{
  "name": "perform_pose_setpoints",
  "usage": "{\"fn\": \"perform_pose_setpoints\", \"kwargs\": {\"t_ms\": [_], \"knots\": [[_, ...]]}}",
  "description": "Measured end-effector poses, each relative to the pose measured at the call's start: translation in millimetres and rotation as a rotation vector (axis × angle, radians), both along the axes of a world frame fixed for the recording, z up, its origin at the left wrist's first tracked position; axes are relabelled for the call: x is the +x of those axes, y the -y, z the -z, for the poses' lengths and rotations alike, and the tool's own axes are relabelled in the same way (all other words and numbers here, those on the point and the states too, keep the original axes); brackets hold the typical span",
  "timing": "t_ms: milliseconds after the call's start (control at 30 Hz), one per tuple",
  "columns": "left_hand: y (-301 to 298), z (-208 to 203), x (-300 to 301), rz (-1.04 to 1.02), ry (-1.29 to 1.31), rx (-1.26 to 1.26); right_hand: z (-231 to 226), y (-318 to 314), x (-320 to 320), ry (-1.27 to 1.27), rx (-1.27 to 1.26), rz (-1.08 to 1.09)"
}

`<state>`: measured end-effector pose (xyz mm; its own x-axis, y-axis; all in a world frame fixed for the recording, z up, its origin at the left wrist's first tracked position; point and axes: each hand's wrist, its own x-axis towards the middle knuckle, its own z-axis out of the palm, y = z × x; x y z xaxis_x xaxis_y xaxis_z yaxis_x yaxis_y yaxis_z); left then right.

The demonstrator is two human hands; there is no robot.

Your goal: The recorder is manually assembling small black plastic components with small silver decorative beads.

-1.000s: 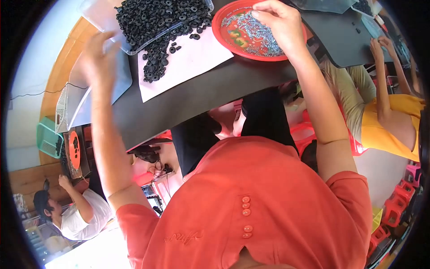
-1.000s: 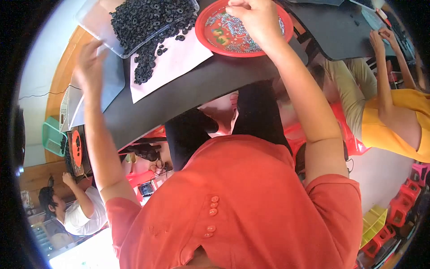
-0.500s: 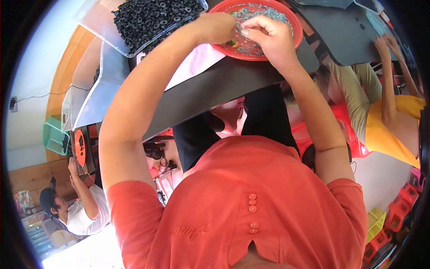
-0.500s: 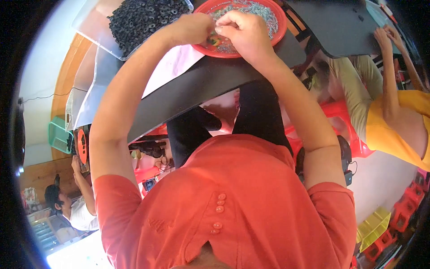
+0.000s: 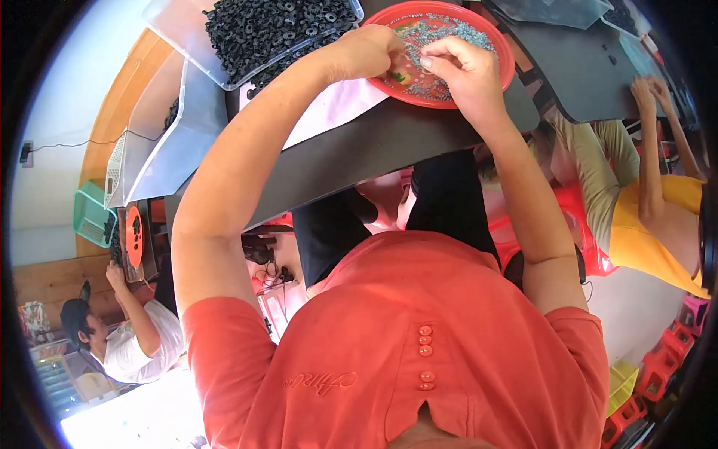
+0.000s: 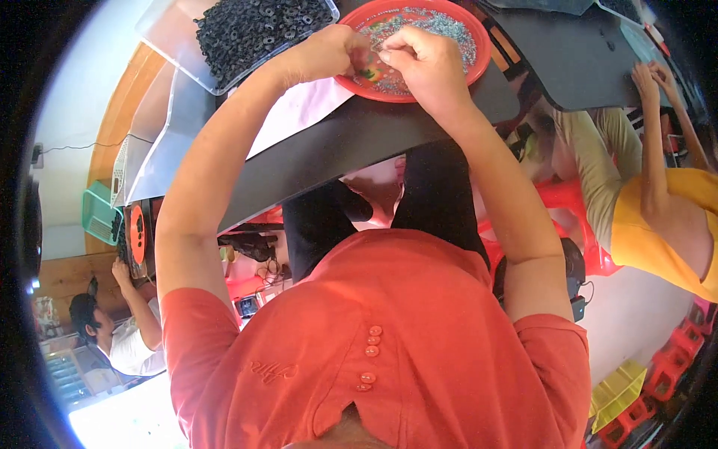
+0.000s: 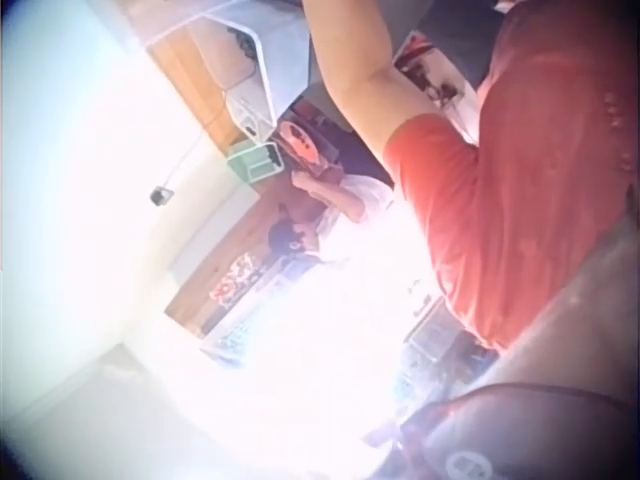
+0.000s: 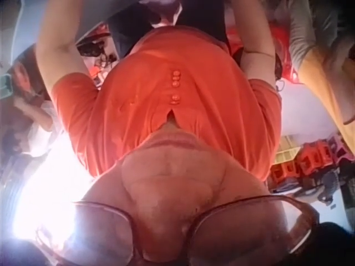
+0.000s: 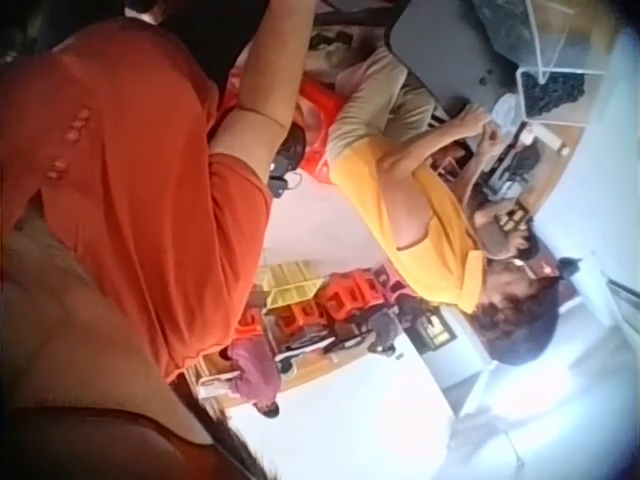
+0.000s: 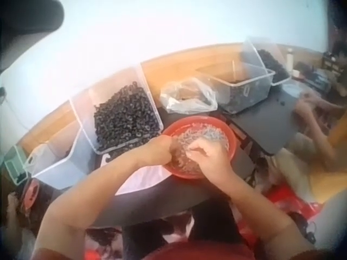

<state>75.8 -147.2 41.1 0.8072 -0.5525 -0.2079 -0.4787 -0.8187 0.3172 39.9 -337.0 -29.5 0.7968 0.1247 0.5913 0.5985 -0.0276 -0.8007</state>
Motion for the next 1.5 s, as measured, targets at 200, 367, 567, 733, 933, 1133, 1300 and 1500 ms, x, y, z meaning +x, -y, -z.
{"fn": "perform_pose_setpoints", "kwargs": {"t_ms": [200,367,567,733,933,1133,1300,1500], "knots": [[16.4,0.3,-9.8,0.048,0.253,0.331,-1.6,1.9,-2.9,0.086,-0.086,0.075],[21.3,-1.8,-13.0,0.005,0.231,0.314,-0.2,1.0,-3.9,0.060,-0.052,0.104],[7.6,4.8,-12.2,-0.132,0.125,0.018,-4.2,2.0,-2.9,0.106,-0.072,0.145],[4.6,6.0,-15.4,-0.038,0.176,0.026,-11.1,3.0,-8.5,0.026,-0.153,0.140],[20.3,22.5,-6.9,-0.113,0.125,-0.050,-3.9,-2.3,-6.0,0.137,-0.075,0.146],[5.8,19.3,-6.7,-0.352,-0.089,-0.775,-17.4,-4.2,-6.9,0.089,-0.045,0.119],[-12.2,-7.7,-25.5,-0.319,-0.452,-1.453,-51.0,-30.6,-8.1,0.207,-0.075,0.096],[-61.9,-20.9,-38.7,-0.085,-0.712,-1.620,-85.5,-79.4,-15.4,0.338,0.252,-0.171]]}}
